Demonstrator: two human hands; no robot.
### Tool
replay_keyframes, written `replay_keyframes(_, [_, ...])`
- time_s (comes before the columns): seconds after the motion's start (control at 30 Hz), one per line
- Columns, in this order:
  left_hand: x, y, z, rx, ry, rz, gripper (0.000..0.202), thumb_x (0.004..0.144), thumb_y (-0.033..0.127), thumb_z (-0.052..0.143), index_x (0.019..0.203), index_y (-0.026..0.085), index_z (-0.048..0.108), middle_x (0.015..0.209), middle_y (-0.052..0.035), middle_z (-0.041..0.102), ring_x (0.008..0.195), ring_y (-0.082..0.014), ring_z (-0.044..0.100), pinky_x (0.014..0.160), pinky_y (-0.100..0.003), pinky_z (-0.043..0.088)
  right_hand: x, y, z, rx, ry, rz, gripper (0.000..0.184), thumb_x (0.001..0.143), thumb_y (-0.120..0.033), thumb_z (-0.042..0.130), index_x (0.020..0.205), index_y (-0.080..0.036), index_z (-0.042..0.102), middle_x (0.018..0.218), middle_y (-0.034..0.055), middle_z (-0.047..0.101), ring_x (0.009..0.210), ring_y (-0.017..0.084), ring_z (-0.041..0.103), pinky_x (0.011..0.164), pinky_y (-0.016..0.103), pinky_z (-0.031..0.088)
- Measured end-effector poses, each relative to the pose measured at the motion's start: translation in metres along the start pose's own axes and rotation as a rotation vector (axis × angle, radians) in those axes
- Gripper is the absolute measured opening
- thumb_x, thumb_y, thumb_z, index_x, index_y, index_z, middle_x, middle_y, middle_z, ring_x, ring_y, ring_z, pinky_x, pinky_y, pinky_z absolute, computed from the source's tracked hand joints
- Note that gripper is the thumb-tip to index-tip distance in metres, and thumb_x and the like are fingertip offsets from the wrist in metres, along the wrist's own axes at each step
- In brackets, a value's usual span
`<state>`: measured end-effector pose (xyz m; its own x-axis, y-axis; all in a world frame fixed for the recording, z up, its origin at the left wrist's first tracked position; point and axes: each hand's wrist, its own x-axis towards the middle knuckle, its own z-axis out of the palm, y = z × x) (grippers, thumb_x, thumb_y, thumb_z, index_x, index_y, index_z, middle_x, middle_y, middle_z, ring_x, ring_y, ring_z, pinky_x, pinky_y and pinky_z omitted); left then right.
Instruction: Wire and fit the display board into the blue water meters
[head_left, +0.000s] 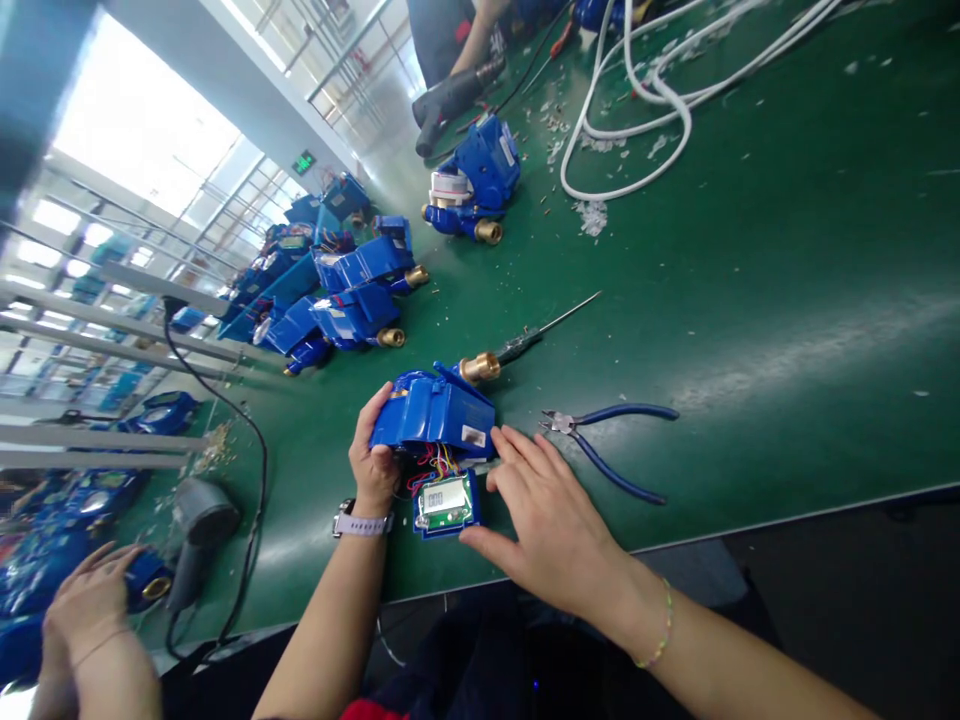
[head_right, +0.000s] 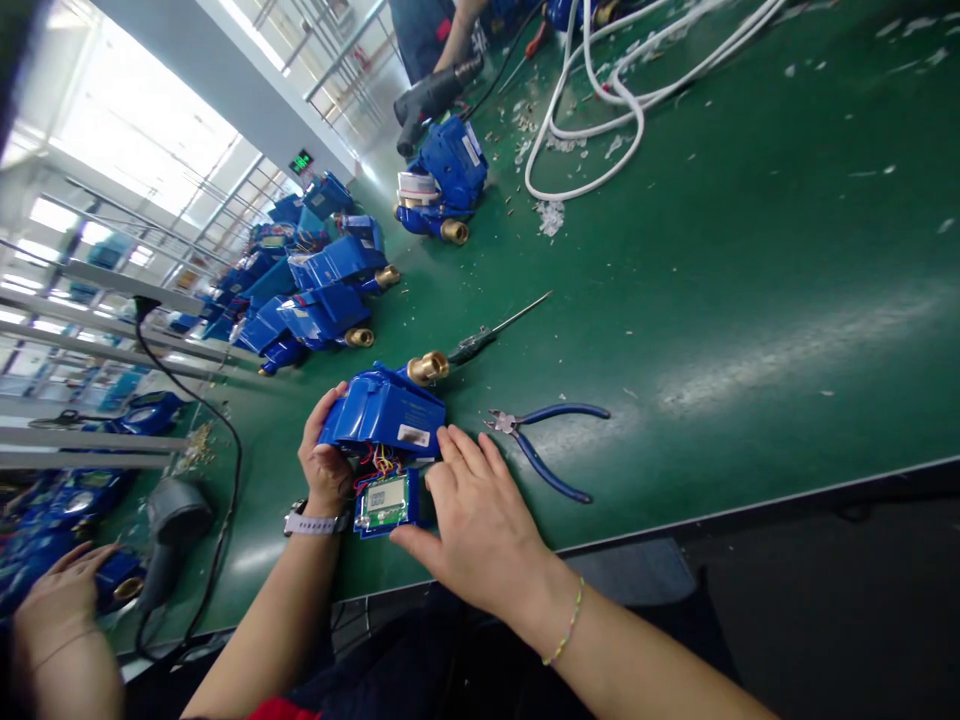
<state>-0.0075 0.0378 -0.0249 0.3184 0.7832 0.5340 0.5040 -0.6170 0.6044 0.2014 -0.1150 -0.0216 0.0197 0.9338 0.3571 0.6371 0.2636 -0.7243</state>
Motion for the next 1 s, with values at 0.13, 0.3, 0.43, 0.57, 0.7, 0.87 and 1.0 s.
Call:
replay_keyframes(0.13, [-0.002,-0.002,0.000,-0.046,-0.003,-0.036,0.086,0.080,0.082,0.036,0.131,0.017,0.056,0.134,-0.0153,0.058,0.124,-0.0340,0.054,0.109,-0.048,0.039,0.001,-0.001,-0.002,-0.004,-0.004,0.007,0.043,0.083,-0.051,0.070,0.096,-0.011,0.064,0.138,0.0227,0.049,0.133,0.033,0.042,0.109,0.054,0.038])
replay_keyframes(0.3, [-0.004,-0.003,0.001,-0.020,0.000,-0.029,0.086,0.081,0.082,0.034,0.132,0.016,0.055,0.134,-0.0157,0.058,0.125,-0.0338,0.054,0.108,-0.047,0.041,-0.001,0.000,0.001,-0.030,0.021,0.006,0.045,0.080,-0.055,0.071,0.092,-0.012,0.062,0.134,0.0228,0.054,0.130,0.034,0.045,0.107,0.055,0.039])
replay_keyframes(0.43, [-0.003,-0.004,-0.002,-0.003,-0.022,0.018,0.078,0.085,0.077,0.036,0.133,0.019,0.054,0.134,-0.0142,0.058,0.123,-0.0317,0.055,0.106,-0.046,0.042,-0.003,0.001,0.005,-0.052,0.058,-0.001,0.041,0.080,-0.052,0.073,0.089,-0.014,0.059,0.123,0.0181,0.062,0.125,0.033,0.050,0.106,0.055,0.039])
replay_keyframes(0.57, [-0.002,-0.002,-0.005,-0.010,-0.021,0.069,0.069,0.088,0.070,0.042,0.132,0.019,0.055,0.132,-0.0135,0.059,0.122,-0.0297,0.055,0.106,-0.046,0.042,-0.005,0.001,0.005,-0.077,0.066,-0.014,0.037,0.080,-0.047,0.075,0.088,-0.017,0.055,0.114,0.0122,0.066,0.120,0.031,0.053,0.105,0.055,0.038])
replay_keyframes(0.7, [-0.005,0.009,-0.012,0.024,0.017,0.108,0.060,0.089,0.061,0.051,0.131,0.018,0.053,0.135,-0.0146,0.055,0.126,-0.0288,0.051,0.107,-0.046,0.041,-0.005,0.001,0.004,-0.112,0.071,-0.038,0.040,0.076,-0.045,0.079,0.088,-0.017,0.053,0.103,0.0089,0.067,0.108,0.029,0.059,0.100,0.054,0.040])
replay_keyframes(0.87, [-0.022,0.030,-0.033,0.031,0.088,0.074,0.030,0.091,0.045,0.054,0.089,0.017,0.065,0.092,-0.0078,0.066,0.092,-0.0220,0.062,0.084,-0.038,0.050,-0.003,0.002,0.003,-0.140,0.063,-0.111,0.038,0.082,-0.044,0.073,0.100,-0.014,0.057,0.098,0.0114,0.066,0.094,0.026,0.061,0.089,0.049,0.047])
replay_keyframes(1.0, [-0.045,0.045,-0.039,-0.032,-0.206,0.018,0.039,0.093,0.041,0.053,0.062,0.019,0.061,0.060,-0.0010,0.060,0.058,-0.0148,0.058,0.057,-0.027,0.046,-0.002,0.004,0.005,-0.183,0.021,-0.185,0.042,0.087,-0.039,0.066,0.118,-0.012,0.059,0.107,0.0151,0.067,0.100,0.029,0.062,0.091,0.052,0.048])
